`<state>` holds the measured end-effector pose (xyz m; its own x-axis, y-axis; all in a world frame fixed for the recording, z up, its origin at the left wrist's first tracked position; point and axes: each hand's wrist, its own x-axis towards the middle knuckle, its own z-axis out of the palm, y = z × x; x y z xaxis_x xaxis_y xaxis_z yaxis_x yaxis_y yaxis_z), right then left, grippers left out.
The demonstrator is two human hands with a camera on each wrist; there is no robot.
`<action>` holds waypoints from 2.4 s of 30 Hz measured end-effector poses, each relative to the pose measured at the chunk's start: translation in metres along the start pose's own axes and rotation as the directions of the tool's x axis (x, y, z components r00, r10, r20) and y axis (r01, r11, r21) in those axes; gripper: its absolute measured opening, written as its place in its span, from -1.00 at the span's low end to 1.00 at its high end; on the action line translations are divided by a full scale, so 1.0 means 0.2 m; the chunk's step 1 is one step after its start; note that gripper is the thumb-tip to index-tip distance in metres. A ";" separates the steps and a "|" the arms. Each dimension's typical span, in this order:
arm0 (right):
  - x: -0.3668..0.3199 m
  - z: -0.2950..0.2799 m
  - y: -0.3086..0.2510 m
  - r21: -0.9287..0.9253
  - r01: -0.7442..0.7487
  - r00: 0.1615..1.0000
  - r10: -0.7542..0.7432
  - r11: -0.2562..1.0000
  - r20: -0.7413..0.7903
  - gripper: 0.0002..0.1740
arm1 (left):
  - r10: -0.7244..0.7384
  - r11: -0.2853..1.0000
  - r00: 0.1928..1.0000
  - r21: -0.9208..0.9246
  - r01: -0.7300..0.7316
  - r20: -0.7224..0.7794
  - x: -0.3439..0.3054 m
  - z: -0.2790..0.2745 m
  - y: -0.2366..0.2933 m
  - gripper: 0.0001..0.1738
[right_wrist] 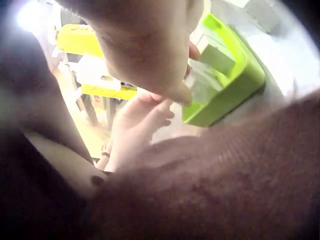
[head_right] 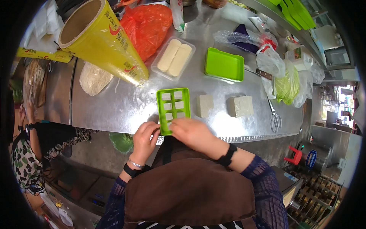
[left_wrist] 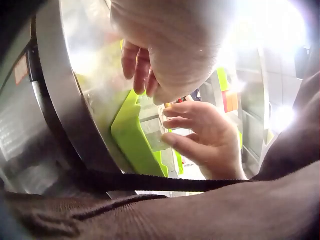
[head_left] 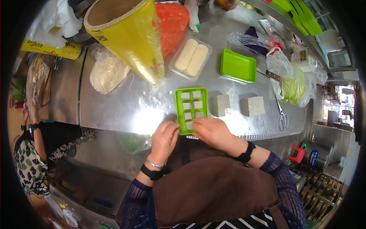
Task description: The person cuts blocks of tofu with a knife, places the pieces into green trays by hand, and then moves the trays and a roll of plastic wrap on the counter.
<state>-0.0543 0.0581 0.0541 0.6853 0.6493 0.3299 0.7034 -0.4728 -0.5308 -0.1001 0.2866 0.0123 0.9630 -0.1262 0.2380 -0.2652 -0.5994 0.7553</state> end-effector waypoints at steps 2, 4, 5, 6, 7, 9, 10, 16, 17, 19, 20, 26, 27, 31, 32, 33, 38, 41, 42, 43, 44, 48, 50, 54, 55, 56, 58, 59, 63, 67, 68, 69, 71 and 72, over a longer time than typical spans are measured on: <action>-0.11 -0.10 0.06 -0.045 -0.216 0.975 0.213 0.975 -0.056 -0.61 | -0.010 1.000 0.999 -0.014 0.010 0.033 0.00 0.00 0.00 -0.72; -0.20 -0.18 0.13 -0.007 -0.480 0.874 0.477 0.877 -0.097 -0.53 | -0.036 0.999 0.997 -0.032 0.038 0.064 0.00 0.01 0.01 -0.68; -0.24 -0.19 0.17 0.049 -0.625 0.773 0.626 0.779 -0.098 -0.48 | -0.056 0.997 0.995 -0.045 0.060 0.083 -0.01 0.02 0.01 -0.65; -0.29 -0.16 0.22 0.110 -0.670 0.718 0.679 0.734 -0.152 -0.42 | -0.072 0.995 0.992 -0.064 0.078 0.103 -0.01 0.03 0.01 -0.63; -0.38 -0.08 0.31 0.160 -0.664 0.704 0.683 0.730 -0.195 -0.38 | -0.019 0.999 0.995 -0.036 0.022 0.096 0.01 0.04 0.02 -0.61; -0.42 -0.03 0.37 0.388 -0.748 0.542 0.833 0.539 -0.110 -0.36 | 0.085 0.996 0.993 0.029 -0.087 0.081 0.05 0.04 0.04 -0.58; -0.41 -0.02 0.38 0.426 -0.762 0.507 0.859 0.488 -0.079 -0.34 | 0.101 0.993 0.990 0.047 -0.106 0.095 0.05 0.05 0.04 -0.55; -0.44 0.04 0.42 0.585 -0.756 0.375 0.927 0.294 0.018 -0.32 | 0.115 0.988 0.984 0.086 -0.127 0.137 0.05 0.09 0.04 -0.54; -0.46 0.05 0.44 0.645 -0.729 0.351 0.934 0.229 0.065 -0.33 | 0.118 0.987 0.984 0.089 -0.131 0.130 0.05 0.10 0.03 -0.54; -0.41 0.01 0.43 0.707 -0.690 0.285 0.956 0.155 0.068 -0.37 | 0.123 0.986 0.986 0.098 -0.135 0.116 0.04 0.11 0.02 -0.52; -0.39 0.00 0.43 0.736 -0.667 0.252 0.965 0.119 0.073 -0.40 | 0.124 0.986 0.986 0.097 -0.136 0.114 0.04 0.11 0.02 -0.53; -0.43 -0.01 0.50 0.673 -0.722 0.338 0.931 0.162 0.138 -0.50 | 0.125 0.985 0.986 0.102 -0.137 0.111 0.04 0.12 0.01 -0.56; -0.44 -0.02 0.49 0.696 -0.703 0.334 0.932 0.148 0.139 -0.51 | 0.123 0.986 0.987 0.100 -0.134 0.107 0.04 0.12 0.02 -0.57; -0.47 -0.01 0.43 0.793 -0.588 0.367 0.926 0.158 0.088 -0.57 | 0.113 0.987 0.988 0.101 -0.124 0.108 0.04 0.12 0.02 -0.57; -0.47 0.00 0.43 0.818 -0.547 0.383 0.922 0.177 0.057 -0.59 | 0.111 0.987 0.988 0.101 -0.122 0.111 0.04 0.13 0.02 -0.57; -0.47 0.00 0.44 0.815 -0.547 0.398 0.916 0.190 0.054 -0.61 | 0.109 0.987 0.988 0.102 -0.121 0.113 0.03 0.13 0.02 -0.57; -0.47 -0.01 0.43 0.565 -0.731 0.463 0.886 0.384 -0.003 -0.64 | 0.084 0.991 0.989 0.094 -0.096 0.123 0.03 0.12 0.03 -0.59; -0.49 -0.01 0.45 0.408 -0.761 0.500 0.857 0.504 -0.125 -0.58 | 0.084 0.991 0.989 0.097 -0.096 0.126 0.04 0.12 0.03 -0.60; -0.49 -0.03 0.44 0.456 -0.746 0.486 0.865 0.486 -0.127 -0.57 | 0.093 0.990 0.988 0.095 -0.105 0.121 0.04 0.13 0.03 -0.59; -0.49 -0.07 0.41 0.503 -0.728 0.471 0.873 0.466 -0.128 -0.56 | 0.102 0.989 0.988 0.094 -0.113 0.116 0.04 0.13 0.02 -0.57; -0.48 -0.12 0.39 0.547 -0.708 0.457 0.880 0.446 -0.126 -0.55 | 0.103 0.989 0.988 0.091 -0.113 0.116 0.04 0.13 0.02 -0.57; -0.47 -0.24 0.26 0.581 -0.687 0.506 0.861 0.437 -0.050 -0.50 | 0.090 0.992 0.990 0.077 -0.099 0.111 0.04 0.14 0.02 -0.57; -0.41 -0.29 0.16 0.386 -0.706 0.642 0.767 0.594 -0.005 -0.47 | 0.077 0.992 0.990 0.089 -0.088 0.118 0.03 0.13 0.00 -0.56; -0.31 -0.23 0.06 0.170 -0.490 0.872 0.482 0.855 0.090 -0.47 | 0.100 0.991 0.987 0.074 -0.110 0.125 0.05 0.13 0.00 -0.53; -0.28 -0.21 0.04 0.120 -0.433 0.900 0.420 0.893 0.118 -0.49 | 0.101 0.990 0.986 0.081 -0.112 0.130 0.05 0.13 0.00 -0.53; -0.27 -0.15 0.04 0.106 -0.384 0.922 0.376 0.917 0.092 -0.56 | 0.102 0.990 0.985 0.086 -0.115 0.135 0.05 0.13 0.00 -0.53; -0.24 -0.08 0.03 -0.006 -0.348 0.932 0.346 0.938 0.104 -0.59 | 0.103 0.989 0.984 0.092 -0.117 0.148 0.06 0.13 -0.01 -0.54; -0.23 -0.05 0.04 -0.061 -0.326 0.937 0.331 0.943 0.111 -0.60 | 0.101 0.989 0.983 0.095 -0.116 0.153 0.06 0.12 -0.01 -0.56; -0.20 0.03 0.07 -0.066 -0.367 0.923 0.372 0.928 0.103 -0.59 | 0.090 0.990 0.981 0.089 -0.107 0.172 0.06 0.11 -0.02 -0.54; -0.20 0.07 0.07 -0.075 -0.344 0.929 0.351 0.936 0.117 -0.57 | 0.106 0.988 0.981 0.092 -0.122 0.164 0.06 0.10 -0.04 -0.56; -0.20 0.08 0.08 -0.076 -0.346 0.928 0.353 0.935 0.119 -0.56 | 0.099 0.989 0.980 0.090 -0.115 0.170 0.06 0.10 -0.04 -0.56; -0.20 0.08 0.08 -0.078 -0.348 0.927 0.355 0.934 0.122 -0.56 | 0.092 0.990 0.980 0.088 -0.109 0.176 0.06 0.10 -0.04 -0.56; -0.19 0.08 0.08 -0.080 -0.352 0.923 0.360 0.932 0.134 -0.55 | 0.091 0.991 0.979 0.078 -0.107 0.182 0.06 0.10 -0.05 -0.57; -0.19 0.08 0.08 -0.081 -0.355 0.921 0.363 0.931 0.140 -0.55 | 0.091 0.992 0.978 0.073 -0.106 0.185 0.06 0.10 -0.05 -0.57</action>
<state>-0.0726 0.0347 0.0213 0.8603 0.5097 0.0022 0.4273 -0.7189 -0.5482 -0.0839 0.2748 -0.0054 0.9269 -0.3245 0.1884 -0.3616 -0.6387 0.6791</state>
